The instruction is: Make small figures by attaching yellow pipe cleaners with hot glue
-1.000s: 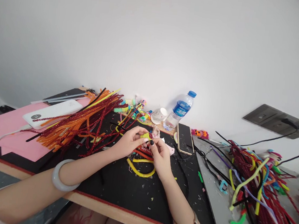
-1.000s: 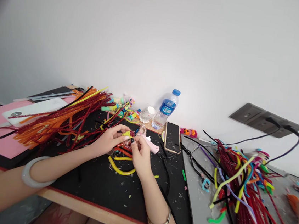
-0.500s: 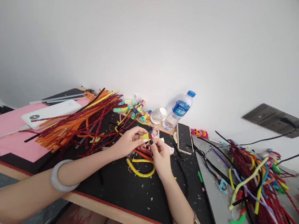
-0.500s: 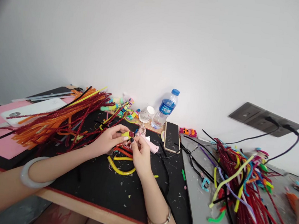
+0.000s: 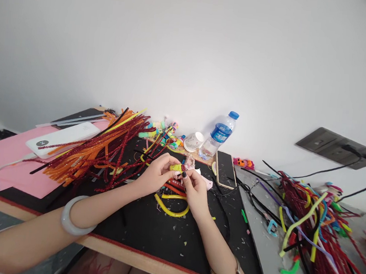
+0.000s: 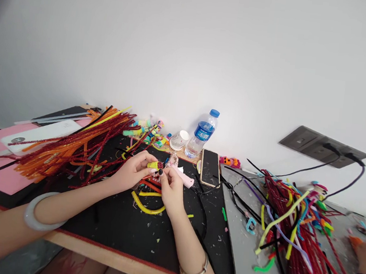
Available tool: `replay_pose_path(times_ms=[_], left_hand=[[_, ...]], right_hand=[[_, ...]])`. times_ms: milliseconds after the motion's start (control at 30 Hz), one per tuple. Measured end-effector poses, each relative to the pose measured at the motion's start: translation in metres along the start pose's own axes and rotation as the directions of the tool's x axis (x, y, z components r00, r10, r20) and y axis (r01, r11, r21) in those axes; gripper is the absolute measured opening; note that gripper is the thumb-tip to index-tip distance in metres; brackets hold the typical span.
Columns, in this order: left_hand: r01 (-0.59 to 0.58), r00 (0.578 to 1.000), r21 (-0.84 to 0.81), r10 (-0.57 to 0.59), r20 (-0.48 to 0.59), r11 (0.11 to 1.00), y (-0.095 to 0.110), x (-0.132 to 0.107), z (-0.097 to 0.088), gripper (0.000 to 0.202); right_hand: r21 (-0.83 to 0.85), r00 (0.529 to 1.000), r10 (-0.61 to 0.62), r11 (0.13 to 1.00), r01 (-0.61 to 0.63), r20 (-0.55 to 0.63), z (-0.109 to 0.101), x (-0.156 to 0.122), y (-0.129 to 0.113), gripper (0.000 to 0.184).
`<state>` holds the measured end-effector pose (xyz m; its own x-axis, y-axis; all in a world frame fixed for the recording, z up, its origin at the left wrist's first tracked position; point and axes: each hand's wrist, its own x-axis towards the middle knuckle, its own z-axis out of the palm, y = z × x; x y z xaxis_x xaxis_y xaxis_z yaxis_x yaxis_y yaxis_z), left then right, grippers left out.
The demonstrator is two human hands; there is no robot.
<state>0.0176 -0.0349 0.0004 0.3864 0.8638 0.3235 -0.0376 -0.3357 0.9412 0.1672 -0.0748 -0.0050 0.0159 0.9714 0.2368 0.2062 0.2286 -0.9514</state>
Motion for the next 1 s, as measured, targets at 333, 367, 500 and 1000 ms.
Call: replay_pose_path(times_ms=[333,367,500,1000], left_hand=[[0.107,0.994,-0.159,-0.104,0.028,0.981,-0.0031,0.0027,0.0032,0.018],[0.109,0.994,-0.168,-0.106,0.027,0.98,-0.0033,0.0031,0.0032,0.019],[0.102,0.995,-0.166,-0.101,0.014,0.981,-0.0051,0.0038,0.0019,0.02],[0.007,1.0,-0.076,-0.008,-0.013,0.997,-0.001,0.0025,0.0017,0.016]], right_hand=[[0.04,1.0,0.029,0.999,-0.028,-0.007,0.0009,0.0023,0.0006,0.019],[0.052,0.999,0.035,0.998,-0.034,-0.004,0.0008,0.0023,0.0009,0.019],[0.07,0.998,0.058,0.996,-0.058,0.004,0.0006,0.0024,0.0021,0.019],[0.077,0.999,0.032,0.997,-0.032,-0.004,0.0005,0.0029,0.0,0.02]])
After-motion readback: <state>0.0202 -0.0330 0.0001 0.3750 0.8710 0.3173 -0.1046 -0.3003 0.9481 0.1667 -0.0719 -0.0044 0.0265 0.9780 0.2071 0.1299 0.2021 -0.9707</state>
